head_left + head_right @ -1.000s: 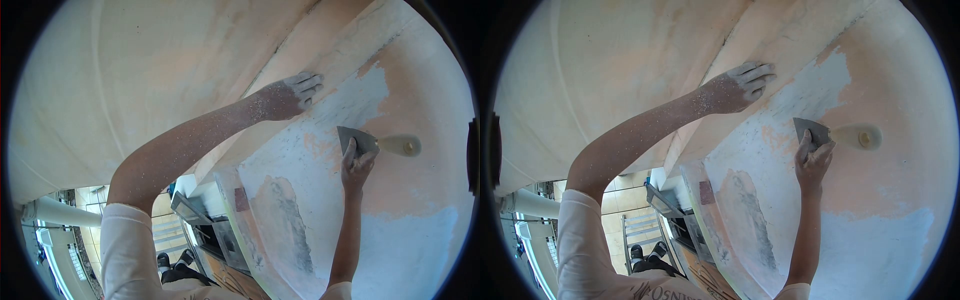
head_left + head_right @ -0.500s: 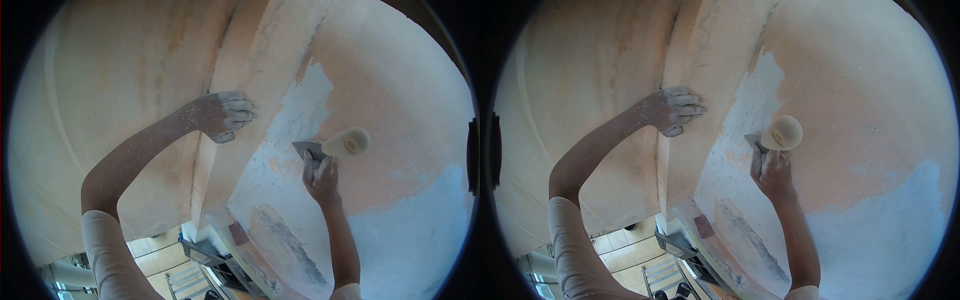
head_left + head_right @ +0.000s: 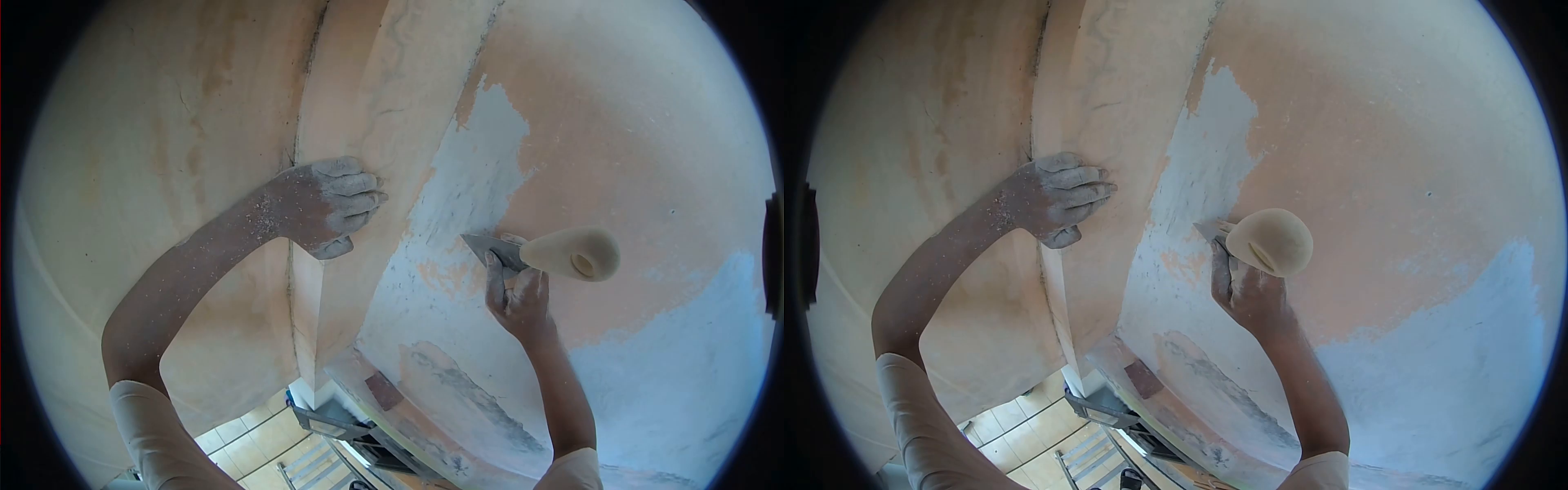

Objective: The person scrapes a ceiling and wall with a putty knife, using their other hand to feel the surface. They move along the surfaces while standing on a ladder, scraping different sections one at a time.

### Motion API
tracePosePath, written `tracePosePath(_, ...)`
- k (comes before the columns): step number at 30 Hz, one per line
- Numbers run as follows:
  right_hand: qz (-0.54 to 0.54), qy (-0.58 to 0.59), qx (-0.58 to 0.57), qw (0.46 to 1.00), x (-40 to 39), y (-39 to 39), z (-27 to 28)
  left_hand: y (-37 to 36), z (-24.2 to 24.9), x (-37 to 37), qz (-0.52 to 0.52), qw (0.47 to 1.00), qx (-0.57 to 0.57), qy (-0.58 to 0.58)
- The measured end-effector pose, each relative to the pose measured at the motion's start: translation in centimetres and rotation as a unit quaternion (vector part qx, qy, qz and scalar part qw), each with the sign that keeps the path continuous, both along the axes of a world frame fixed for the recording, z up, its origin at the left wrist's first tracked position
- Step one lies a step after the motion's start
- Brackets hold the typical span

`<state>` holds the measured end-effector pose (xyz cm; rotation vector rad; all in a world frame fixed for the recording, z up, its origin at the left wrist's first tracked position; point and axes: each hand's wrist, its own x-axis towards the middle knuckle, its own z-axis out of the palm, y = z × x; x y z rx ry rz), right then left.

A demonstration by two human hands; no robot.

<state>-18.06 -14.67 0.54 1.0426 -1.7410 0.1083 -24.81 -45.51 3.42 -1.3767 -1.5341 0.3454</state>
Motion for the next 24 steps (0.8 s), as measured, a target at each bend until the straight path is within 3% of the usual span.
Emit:
tracePosePath(3,-0.014,0.023,-0.009,1.000,-0.6,0.4,-0.7,0.1,-0.2,-0.1,-0.004,1.000,0.003,-0.013)
tracePosePath(9,-0.012,-0.038,-0.022,0.999,0.2,0.0,0.0,0.4,-0.4,0.6,0.029,0.998,0.014,-0.057)
tracePosePath(12,0.000,-0.154,-0.052,0.987,0.6,0.1,0.7,0.4,-0.2,0.7,0.034,0.998,0.022,-0.050)
tracePosePath(15,-0.014,-0.152,-0.054,0.987,1.0,-0.5,1.7,0.6,1.0,1.0,0.045,0.998,0.031,-0.011)
tracePosePath(17,0.028,0.041,0.010,0.999,-0.2,-0.5,1.4,0.6,1.7,1.0,0.040,0.998,0.055,0.013)
tracePosePath(18,-0.097,0.076,0.066,0.990,0.2,0.3,0.8,0.5,1.0,0.7,0.051,0.994,0.091,-0.043)
tracePosePath(19,-0.080,-0.013,0.014,0.997,0.4,0.0,0.7,0.2,0.0,0.6,0.072,0.984,0.126,-0.103)
tracePosePath(21,-0.036,-0.171,-0.116,0.978,0.8,-0.4,0.5,0.3,1.2,2.0,0.050,0.994,0.089,-0.029)
tracePosePath(22,-0.002,-0.179,-0.138,0.974,0.4,-0.4,0.4,0.4,1.5,2.2,0.048,0.996,0.080,0.003)
tracePosePath(24,-0.011,-0.102,-0.057,0.993,0.1,0.0,0.1,1.0,2.1,3.0,0.050,0.995,0.076,0.052)
